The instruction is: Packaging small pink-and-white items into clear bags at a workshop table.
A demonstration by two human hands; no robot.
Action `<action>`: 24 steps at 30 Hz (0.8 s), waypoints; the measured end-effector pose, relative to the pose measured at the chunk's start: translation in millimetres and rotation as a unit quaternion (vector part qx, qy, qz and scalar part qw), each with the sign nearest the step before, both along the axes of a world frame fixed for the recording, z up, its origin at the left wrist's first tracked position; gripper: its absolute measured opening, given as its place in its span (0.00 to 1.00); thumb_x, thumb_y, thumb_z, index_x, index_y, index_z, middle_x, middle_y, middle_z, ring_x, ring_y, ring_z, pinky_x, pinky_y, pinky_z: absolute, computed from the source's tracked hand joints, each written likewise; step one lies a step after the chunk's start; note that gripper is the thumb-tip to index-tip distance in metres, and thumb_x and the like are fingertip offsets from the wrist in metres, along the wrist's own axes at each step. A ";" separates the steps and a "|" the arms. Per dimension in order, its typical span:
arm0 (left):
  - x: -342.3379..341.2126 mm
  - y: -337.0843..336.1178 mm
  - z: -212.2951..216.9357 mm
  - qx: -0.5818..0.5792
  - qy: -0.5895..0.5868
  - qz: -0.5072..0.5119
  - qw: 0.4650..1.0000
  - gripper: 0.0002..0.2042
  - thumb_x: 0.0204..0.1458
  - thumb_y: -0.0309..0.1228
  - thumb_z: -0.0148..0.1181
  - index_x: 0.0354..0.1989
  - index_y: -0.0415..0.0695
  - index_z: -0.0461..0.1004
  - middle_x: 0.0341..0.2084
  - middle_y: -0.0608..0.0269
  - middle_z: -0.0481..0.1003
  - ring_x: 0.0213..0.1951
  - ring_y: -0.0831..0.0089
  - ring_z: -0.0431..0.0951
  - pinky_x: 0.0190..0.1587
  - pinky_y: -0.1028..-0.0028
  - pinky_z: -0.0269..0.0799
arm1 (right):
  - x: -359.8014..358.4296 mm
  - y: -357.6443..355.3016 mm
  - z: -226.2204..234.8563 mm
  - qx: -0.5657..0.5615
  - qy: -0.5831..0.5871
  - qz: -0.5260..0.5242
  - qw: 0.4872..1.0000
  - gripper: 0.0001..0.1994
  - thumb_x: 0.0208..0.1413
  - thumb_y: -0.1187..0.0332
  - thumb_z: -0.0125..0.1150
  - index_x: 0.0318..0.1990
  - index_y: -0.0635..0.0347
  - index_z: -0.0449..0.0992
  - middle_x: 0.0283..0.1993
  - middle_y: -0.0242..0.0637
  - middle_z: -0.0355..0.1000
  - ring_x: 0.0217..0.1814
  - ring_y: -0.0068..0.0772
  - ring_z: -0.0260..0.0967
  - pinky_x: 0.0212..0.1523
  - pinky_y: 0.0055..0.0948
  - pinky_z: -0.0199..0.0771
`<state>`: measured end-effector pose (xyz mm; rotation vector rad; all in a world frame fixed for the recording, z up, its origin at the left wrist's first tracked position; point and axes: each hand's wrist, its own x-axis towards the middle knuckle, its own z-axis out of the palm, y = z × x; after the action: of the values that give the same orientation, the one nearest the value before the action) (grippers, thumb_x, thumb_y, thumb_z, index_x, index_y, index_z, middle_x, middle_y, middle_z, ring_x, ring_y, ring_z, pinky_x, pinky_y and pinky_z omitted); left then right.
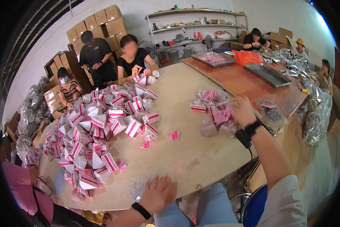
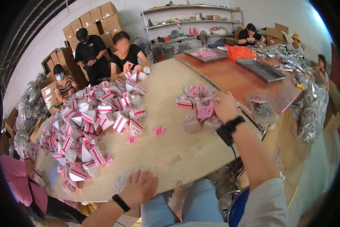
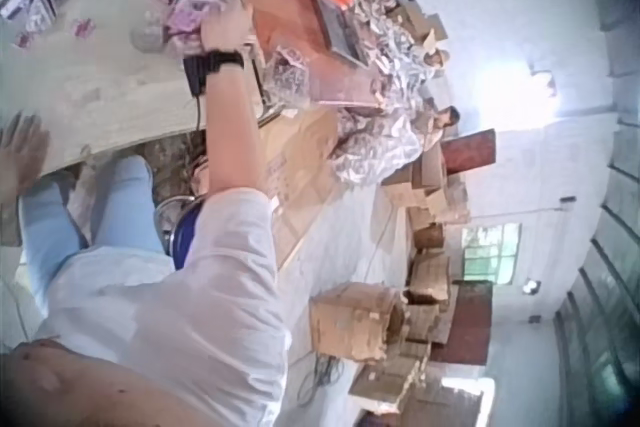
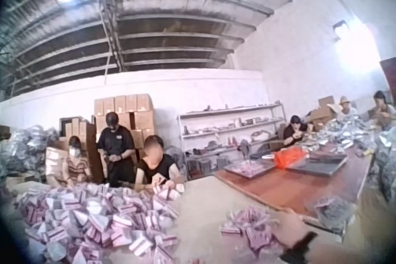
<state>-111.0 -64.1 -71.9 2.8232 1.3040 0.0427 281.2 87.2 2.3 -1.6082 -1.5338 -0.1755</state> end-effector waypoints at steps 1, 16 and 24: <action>-2.5 -5.2 0.2 -0.009 0.003 -0.003 1.000 0.30 0.47 0.47 0.55 0.60 0.55 0.58 0.59 0.49 0.56 0.59 0.42 0.54 0.51 0.38 0.54 | -0.3 -20.6 -19.0 0.038 -0.010 0.007 0.999 0.11 0.47 0.72 0.54 0.39 0.65 0.71 0.44 0.51 0.66 0.47 0.52 0.63 0.47 0.38 0.64; 13.1 -109.8 -84.8 -0.185 -0.279 -0.069 0.940 0.16 0.43 0.28 0.53 0.43 0.40 0.70 0.44 0.46 0.67 0.51 0.48 0.63 0.56 0.52 0.55 | 19.8 -367.7 -158.2 -0.486 -0.024 -0.209 0.848 0.25 0.41 0.68 0.64 0.48 0.64 0.66 0.54 0.54 0.60 0.56 0.53 0.58 0.53 0.42 0.62; 8.7 -118.3 -60.9 -0.209 -0.221 -0.027 0.952 0.14 0.43 0.29 0.58 0.40 0.45 0.73 0.43 0.57 0.70 0.51 0.53 0.66 0.53 0.61 0.61 | -3.7 -307.3 -178.3 -0.548 -0.107 -0.181 0.810 0.31 0.47 0.57 0.56 0.59 0.60 0.59 0.64 0.60 0.47 0.64 0.66 0.44 0.58 0.56 0.54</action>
<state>-102.3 -182.4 -132.8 2.3109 0.9946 0.3331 277.5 -220.2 -176.0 -2.8758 -1.5498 0.4379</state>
